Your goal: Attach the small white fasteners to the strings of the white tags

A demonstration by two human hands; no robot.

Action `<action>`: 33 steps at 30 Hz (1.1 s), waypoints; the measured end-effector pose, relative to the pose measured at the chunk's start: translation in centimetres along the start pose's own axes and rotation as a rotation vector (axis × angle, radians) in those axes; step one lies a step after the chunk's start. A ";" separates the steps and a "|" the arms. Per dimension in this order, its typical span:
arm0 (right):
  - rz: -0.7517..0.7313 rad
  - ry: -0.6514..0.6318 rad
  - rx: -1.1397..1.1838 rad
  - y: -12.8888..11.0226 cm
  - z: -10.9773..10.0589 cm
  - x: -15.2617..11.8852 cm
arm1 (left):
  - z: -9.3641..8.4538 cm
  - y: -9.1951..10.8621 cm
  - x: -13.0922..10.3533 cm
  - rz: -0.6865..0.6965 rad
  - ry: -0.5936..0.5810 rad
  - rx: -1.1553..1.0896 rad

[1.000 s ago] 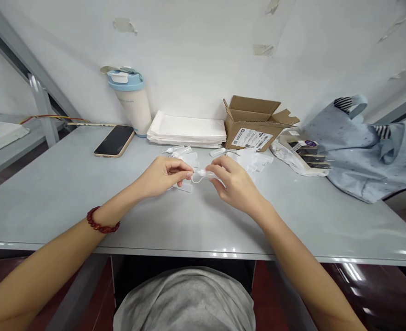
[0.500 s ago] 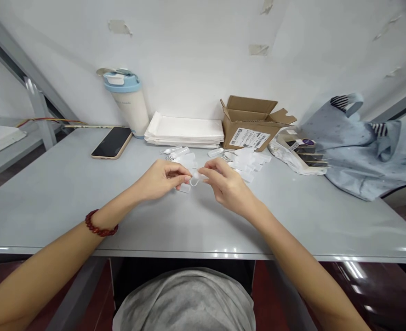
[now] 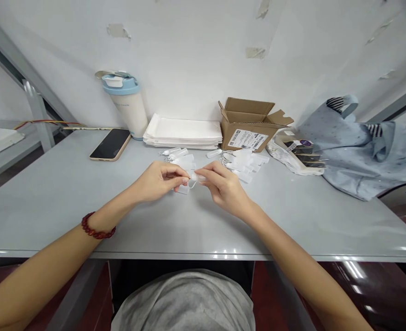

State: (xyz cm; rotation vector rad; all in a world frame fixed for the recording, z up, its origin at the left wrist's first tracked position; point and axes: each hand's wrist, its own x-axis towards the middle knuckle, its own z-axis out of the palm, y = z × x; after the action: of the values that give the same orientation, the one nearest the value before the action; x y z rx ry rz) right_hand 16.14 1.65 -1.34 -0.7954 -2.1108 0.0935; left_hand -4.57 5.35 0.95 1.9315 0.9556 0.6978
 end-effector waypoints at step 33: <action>0.076 -0.018 0.040 0.0 0.0 0.1 | 0.1 0.4 -0.1 0.012 -0.057 -0.049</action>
State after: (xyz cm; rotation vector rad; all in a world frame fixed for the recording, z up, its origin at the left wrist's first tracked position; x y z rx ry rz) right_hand 16.08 1.72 -1.27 -0.8545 -2.0894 0.1835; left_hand -4.43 5.09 1.24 1.9052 0.8849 0.6642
